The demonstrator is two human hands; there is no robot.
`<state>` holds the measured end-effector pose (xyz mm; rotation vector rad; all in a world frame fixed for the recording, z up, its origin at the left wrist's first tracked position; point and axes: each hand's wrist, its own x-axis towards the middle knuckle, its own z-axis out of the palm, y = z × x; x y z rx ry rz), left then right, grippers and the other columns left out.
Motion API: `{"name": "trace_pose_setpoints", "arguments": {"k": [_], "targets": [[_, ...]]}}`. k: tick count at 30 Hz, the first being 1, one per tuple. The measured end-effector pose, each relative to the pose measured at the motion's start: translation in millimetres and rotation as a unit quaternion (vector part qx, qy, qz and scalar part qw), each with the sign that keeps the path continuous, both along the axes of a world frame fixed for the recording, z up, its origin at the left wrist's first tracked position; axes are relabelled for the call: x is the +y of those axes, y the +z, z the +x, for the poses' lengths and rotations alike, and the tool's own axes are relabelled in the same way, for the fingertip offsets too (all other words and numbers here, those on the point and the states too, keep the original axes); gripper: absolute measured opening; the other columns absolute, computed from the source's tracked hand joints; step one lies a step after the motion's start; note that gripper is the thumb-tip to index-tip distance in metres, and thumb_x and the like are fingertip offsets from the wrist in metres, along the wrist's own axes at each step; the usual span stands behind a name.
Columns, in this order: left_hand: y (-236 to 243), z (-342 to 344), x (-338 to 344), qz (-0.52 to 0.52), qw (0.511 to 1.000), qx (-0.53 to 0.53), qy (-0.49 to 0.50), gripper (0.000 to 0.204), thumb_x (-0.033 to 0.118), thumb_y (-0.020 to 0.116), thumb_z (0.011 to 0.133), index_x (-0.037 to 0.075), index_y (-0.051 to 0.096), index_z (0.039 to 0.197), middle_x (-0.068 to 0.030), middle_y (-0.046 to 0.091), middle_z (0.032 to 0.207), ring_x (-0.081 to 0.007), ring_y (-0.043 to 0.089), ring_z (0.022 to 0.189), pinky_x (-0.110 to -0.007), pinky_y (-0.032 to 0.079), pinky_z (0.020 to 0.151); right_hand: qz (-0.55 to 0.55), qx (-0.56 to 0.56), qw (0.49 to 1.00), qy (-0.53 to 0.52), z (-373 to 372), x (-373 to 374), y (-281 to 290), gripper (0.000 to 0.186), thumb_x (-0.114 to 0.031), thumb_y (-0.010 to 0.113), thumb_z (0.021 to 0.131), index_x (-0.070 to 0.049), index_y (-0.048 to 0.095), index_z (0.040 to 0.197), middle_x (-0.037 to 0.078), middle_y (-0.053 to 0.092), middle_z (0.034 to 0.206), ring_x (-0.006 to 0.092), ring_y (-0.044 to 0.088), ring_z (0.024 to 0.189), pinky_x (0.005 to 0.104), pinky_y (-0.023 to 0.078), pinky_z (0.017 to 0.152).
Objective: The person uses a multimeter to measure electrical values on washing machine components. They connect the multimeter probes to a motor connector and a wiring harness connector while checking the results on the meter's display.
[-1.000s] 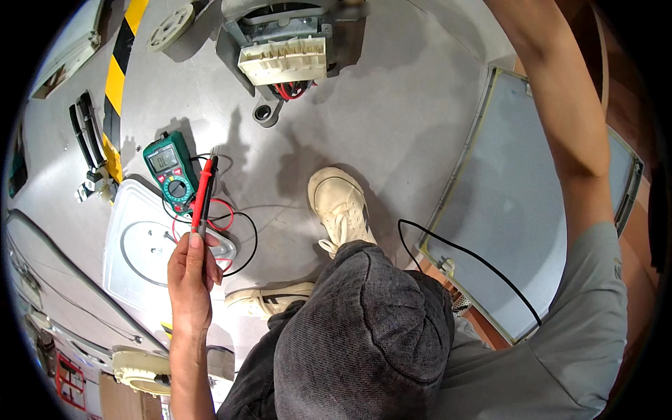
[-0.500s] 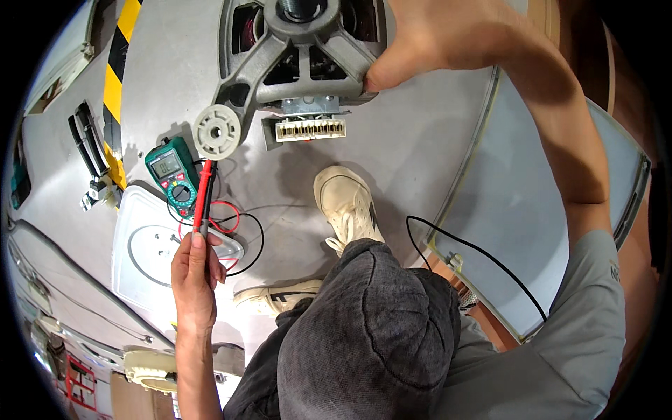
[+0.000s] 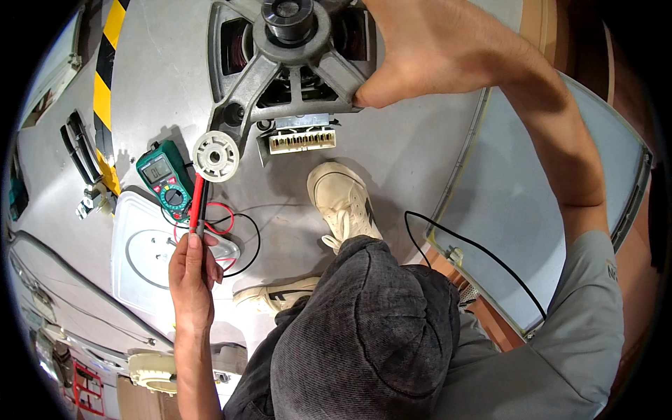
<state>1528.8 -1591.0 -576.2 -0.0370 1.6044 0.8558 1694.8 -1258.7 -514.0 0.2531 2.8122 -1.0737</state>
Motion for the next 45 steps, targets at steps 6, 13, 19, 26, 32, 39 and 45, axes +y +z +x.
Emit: {"name": "trace_pose_setpoints", "arguments": {"k": [6,13,19,26,32,39,45], "targets": [[-4.7,0.2,0.8,0.0,1.0,-0.017,0.004,0.034,0.034,0.043,0.1,0.002,0.055,0.093,0.0044,0.035,0.05,-0.0048,0.028,0.042,-0.021,0.031,0.045,-0.022,-0.03,0.999,-0.013,-2.3,2.3,-5.9,0.088,-0.018,0.07,0.062,0.022,0.028,0.128,0.031,0.049,0.114,0.0371,0.049,0.11,0.0369,0.043,0.096],[2.0,-4.2,-5.7,-0.022,0.998,0.028,-0.055,0.036,0.036,0.043,0.099,0.003,0.058,0.092,0.0033,0.038,0.053,-0.0069,0.035,0.047,-0.023,0.033,0.047,-0.002,-0.081,0.996,-0.045,-5.2,-0.8,-20.4,0.092,-0.014,0.073,0.053,0.001,0.036,0.136,0.021,0.047,0.127,0.0357,0.047,0.117,0.0392,0.039,0.1],[7.0,-9.0,-5.3,0.037,0.999,-0.016,-0.029,0.034,0.036,0.046,0.098,0.005,0.059,0.095,0.004,0.042,0.058,-0.0051,0.041,0.051,-0.022,0.036,0.046,0.004,-0.044,0.993,-0.106,2.6,-18.1,-0.9,0.093,-0.011,0.073,0.051,-0.005,0.036,0.135,0.018,0.046,0.122,0.0361,0.046,0.115,0.0392,0.041,0.096],[21.2,-28.4,-9.7,0.061,0.997,-0.053,0.015,0.038,0.042,0.045,0.098,0.005,0.056,0.091,0.0025,0.042,0.059,-0.0055,0.043,0.054,-0.022,0.037,0.048,-0.027,-0.058,0.989,-0.136,9.9,-31.4,-3.3,0.099,-0.012,0.074,0.048,-0.003,0.033,0.137,0.018,0.043,0.125,0.0373,0.046,0.115,0.0397,0.039,0.098],[21.1,-31.2,-17.4,0.086,0.995,-0.034,0.024,0.041,0.04,0.043,0.099,0.003,0.058,0.092,0.0024,0.041,0.058,-0.0069,0.041,0.053,-0.024,0.039,0.05,-0.044,-0.042,0.986,-0.157,21.6,-41.5,-11.8,0.104,-0.011,0.076,0.045,-0.001,0.03,0.138,0.018,0.042,0.126,0.0353,0.045,0.119,0.0394,0.039,0.101],[21.1,-25.3,-19.2,0.122,0.991,-0.033,0.045,0.034,0.035,0.043,0.1,0.004,0.057,0.094,0.0029,0.043,0.058,-0.0051,0.036,0.047,-0.022,0.031,0.043,-0.04,-0.034,0.989,-0.141,28.7,-40.5,-14.6,0.106,-0.011,0.076,0.046,-0.002,0.027,0.14,0.017,0.04,0.129,0.0341,0.043,0.122,0.0387,0.037,0.104],[22.2,-25.5,-27.6,0.159,0.98,-0.072,0.097,0.03,0.03,0.045,0.099,0.004,0.057,0.094,0.0014,0.047,0.064,-0.0053,0.042,0.054,-0.022,0.036,0.049,-0.017,-0.053,0.992,-0.11,28.9,-43.8,-11.3,0.111,-0.01,0.074,0.048,-0.003,0.019,0.144,0.018,0.033,0.137,0.0348,0.039,0.127,0.0389,0.036,0.106]]}}
